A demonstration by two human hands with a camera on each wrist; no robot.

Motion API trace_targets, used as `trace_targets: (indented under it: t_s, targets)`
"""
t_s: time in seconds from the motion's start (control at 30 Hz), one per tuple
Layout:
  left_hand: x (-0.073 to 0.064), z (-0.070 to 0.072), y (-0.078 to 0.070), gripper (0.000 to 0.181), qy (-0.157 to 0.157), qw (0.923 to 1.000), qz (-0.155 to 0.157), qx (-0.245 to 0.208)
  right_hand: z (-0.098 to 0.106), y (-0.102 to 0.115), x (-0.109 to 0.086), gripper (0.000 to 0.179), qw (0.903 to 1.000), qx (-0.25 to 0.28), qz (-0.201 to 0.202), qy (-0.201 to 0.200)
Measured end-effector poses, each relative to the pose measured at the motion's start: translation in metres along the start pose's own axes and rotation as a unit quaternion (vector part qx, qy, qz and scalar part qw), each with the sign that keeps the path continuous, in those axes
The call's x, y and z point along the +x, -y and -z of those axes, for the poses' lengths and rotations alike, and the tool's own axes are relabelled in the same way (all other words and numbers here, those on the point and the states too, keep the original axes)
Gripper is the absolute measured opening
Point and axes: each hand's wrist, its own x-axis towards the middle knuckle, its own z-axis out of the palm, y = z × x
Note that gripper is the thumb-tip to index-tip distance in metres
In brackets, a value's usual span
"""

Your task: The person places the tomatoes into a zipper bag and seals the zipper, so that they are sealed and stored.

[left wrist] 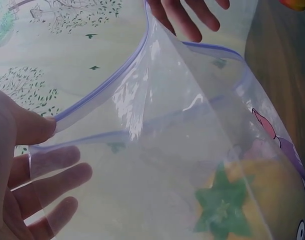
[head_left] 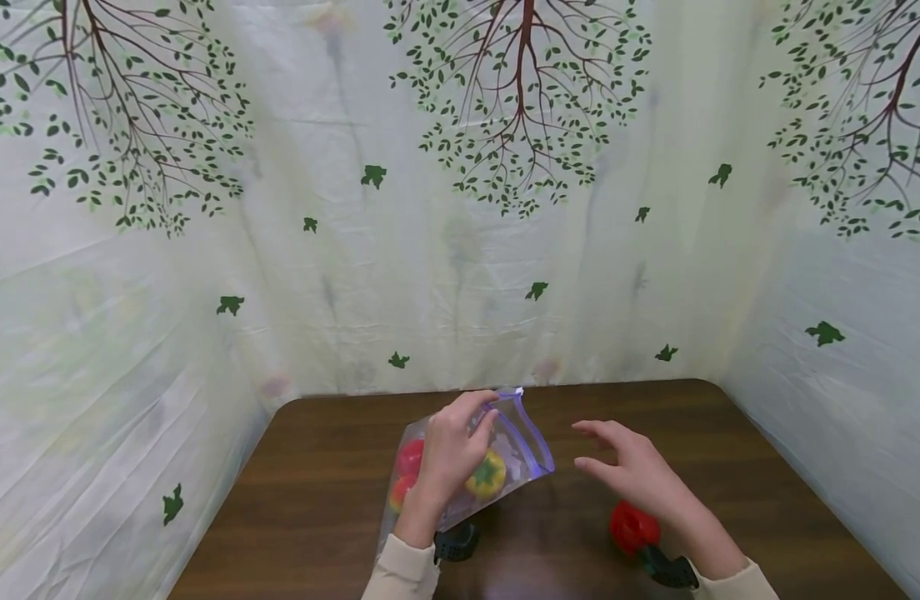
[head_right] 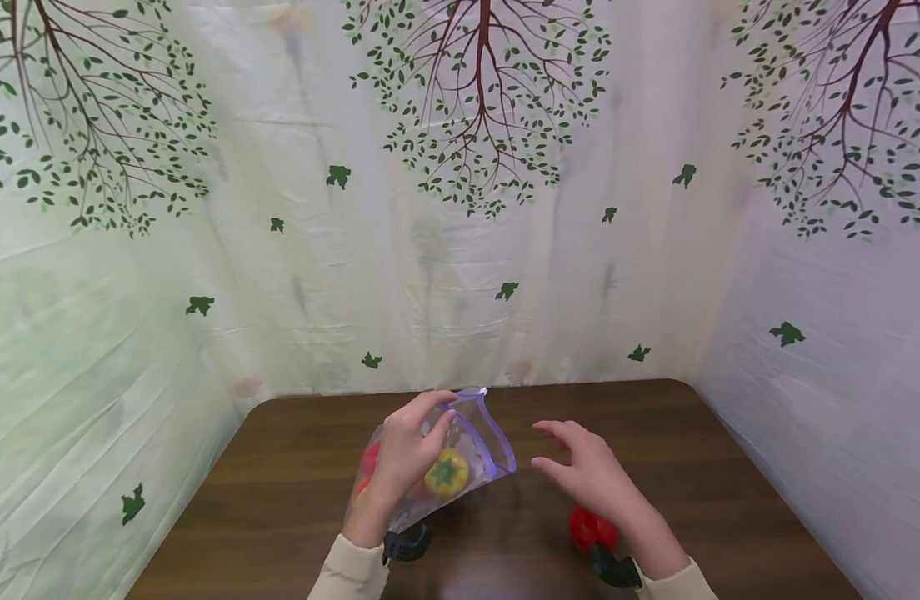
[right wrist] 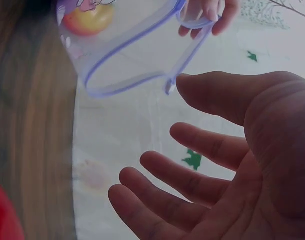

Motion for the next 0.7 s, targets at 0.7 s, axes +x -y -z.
trace_targets:
  t_s: [0.7]
  targets:
    - [-0.001, 0.001, 0.002, 0.022, -0.008, 0.9998, -0.017, -0.009, 0.011, -0.044, -0.029, 0.063, 0.9958, -0.003, -0.08, 0.043]
